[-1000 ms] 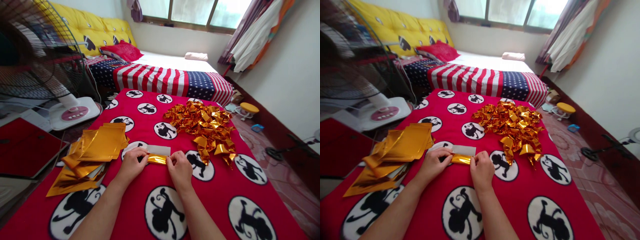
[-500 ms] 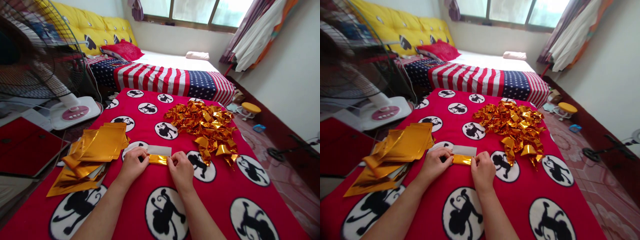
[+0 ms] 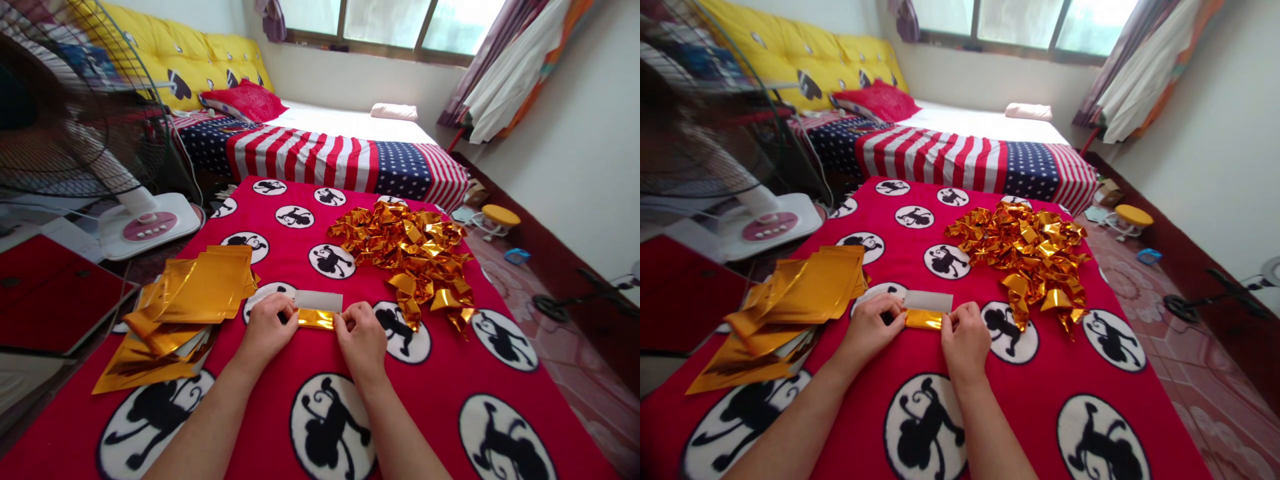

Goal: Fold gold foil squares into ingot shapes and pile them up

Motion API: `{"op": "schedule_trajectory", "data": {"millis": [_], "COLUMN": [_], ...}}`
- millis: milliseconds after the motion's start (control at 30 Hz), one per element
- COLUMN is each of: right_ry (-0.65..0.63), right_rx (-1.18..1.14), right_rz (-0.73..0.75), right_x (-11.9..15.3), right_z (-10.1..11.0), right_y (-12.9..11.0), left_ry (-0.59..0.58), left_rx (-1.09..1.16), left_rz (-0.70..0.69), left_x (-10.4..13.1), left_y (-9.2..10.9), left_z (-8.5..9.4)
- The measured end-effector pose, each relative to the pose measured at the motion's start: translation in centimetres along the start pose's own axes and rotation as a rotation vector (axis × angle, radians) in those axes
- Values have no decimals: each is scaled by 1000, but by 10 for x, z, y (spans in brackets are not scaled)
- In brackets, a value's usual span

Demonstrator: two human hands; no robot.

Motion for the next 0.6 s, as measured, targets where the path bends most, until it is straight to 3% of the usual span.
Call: {"op": "schedule_trajectory", "data": {"millis": [600], "right_ry": [-11], "right_rx": [12], "right_rz": [-31], "right_x": [-2], "right_z": [0], "right_y": [-1], "left_ry": [27], "left_rx": [-4], "left_rz": [2], "left_x": [2], "left_y": [0], "left_z": [-3]}}
Point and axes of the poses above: each hand's wrist, its own x-axis away from the middle knuckle, its own z-axis out of the back of the hand, y = z × x, the point moved 5 cm from there along -x, towards the middle knuckle, and after that the axes turned 9 degrees about y, right-handed, at the moved point
